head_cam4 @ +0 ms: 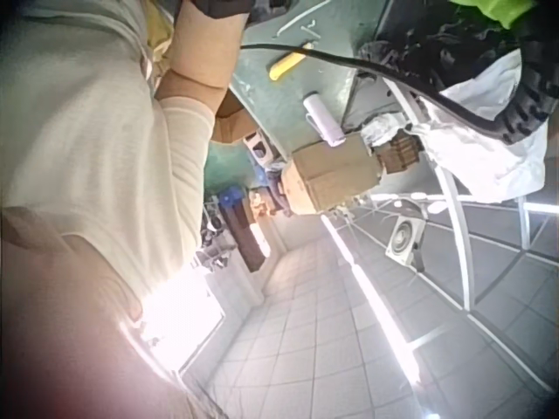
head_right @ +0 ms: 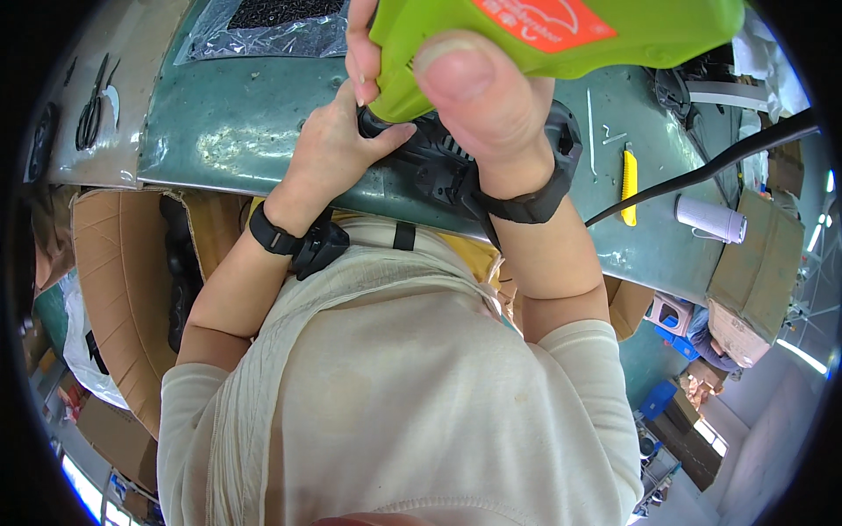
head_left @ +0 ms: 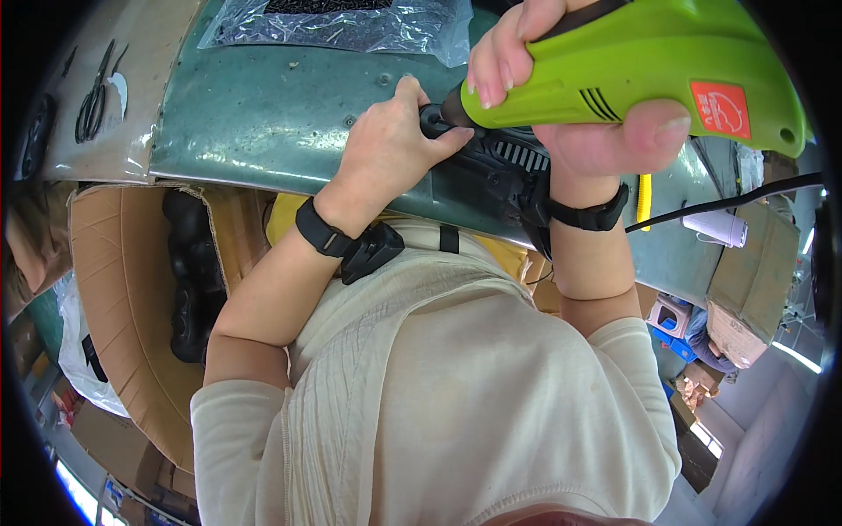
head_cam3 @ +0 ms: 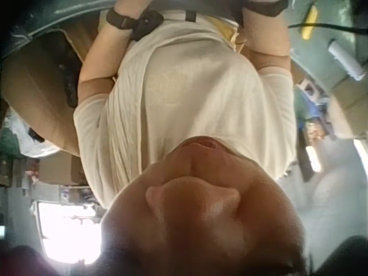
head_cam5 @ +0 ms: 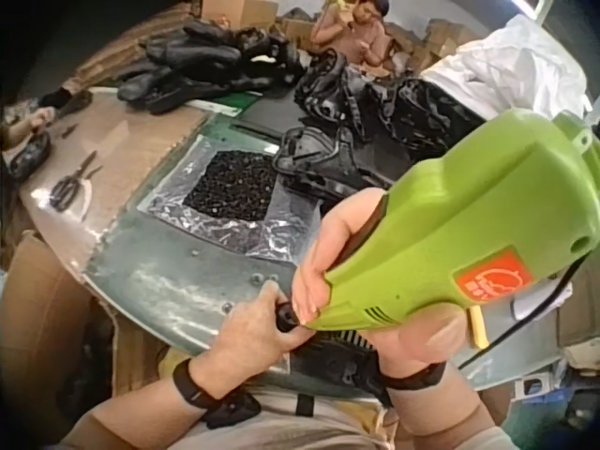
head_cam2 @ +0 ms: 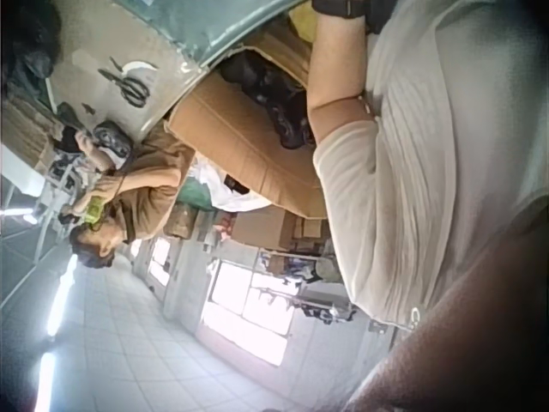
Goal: Assembling bicycle seats by attaching components with an electric screwdriver.
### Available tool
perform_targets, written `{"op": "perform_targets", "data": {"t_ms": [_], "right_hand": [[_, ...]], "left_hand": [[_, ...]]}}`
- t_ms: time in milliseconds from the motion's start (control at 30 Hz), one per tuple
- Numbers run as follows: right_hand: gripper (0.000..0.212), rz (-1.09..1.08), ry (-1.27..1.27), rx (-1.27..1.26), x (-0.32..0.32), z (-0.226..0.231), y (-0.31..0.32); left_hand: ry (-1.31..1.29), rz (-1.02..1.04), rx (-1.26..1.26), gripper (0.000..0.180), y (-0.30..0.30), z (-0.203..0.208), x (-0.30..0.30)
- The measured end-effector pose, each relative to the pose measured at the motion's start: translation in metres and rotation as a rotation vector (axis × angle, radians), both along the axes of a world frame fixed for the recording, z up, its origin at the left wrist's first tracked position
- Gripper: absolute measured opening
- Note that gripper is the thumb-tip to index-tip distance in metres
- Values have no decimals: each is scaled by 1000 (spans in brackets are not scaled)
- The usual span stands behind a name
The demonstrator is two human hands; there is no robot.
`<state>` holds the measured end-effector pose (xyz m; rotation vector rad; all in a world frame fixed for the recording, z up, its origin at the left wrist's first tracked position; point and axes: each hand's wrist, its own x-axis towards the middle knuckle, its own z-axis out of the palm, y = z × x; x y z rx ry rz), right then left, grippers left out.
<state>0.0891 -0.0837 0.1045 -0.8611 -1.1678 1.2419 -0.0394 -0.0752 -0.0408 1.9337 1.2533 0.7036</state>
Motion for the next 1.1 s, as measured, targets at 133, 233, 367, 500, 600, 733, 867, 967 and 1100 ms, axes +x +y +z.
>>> {"op": "perform_targets", "data": {"t_ms": [133,233,367,500,600,733,867,967,1100], "right_hand": [[87,0,56,-13,-12,-7,4],[86,-1,95,-24,-18,-12,7],[83,102,109,-22,-4,-21,16],[83,103,105,-22,-4,-21,14],[81,139,129,-6,-8,-16,11],[79,266,34,198,15,-19,11],[92,666,68,462,38,-16,25],[90,705,91,454,42,-16,31],[89,555,144,279,41,-12,25]], "left_hand": [[-15,-26,-14,57,1,-3,-1],[-10,-30,-21,57,2,-3,-2],[-14,-21,-54,50,0,5,-3],[33,-93,-97,40,2,22,-6],[96,-95,-47,34,4,22,-7],[120,-111,-12,35,5,28,-3],[132,-142,18,36,6,40,1],[145,-154,12,36,9,41,2],[177,-154,-12,36,8,49,2]]}}
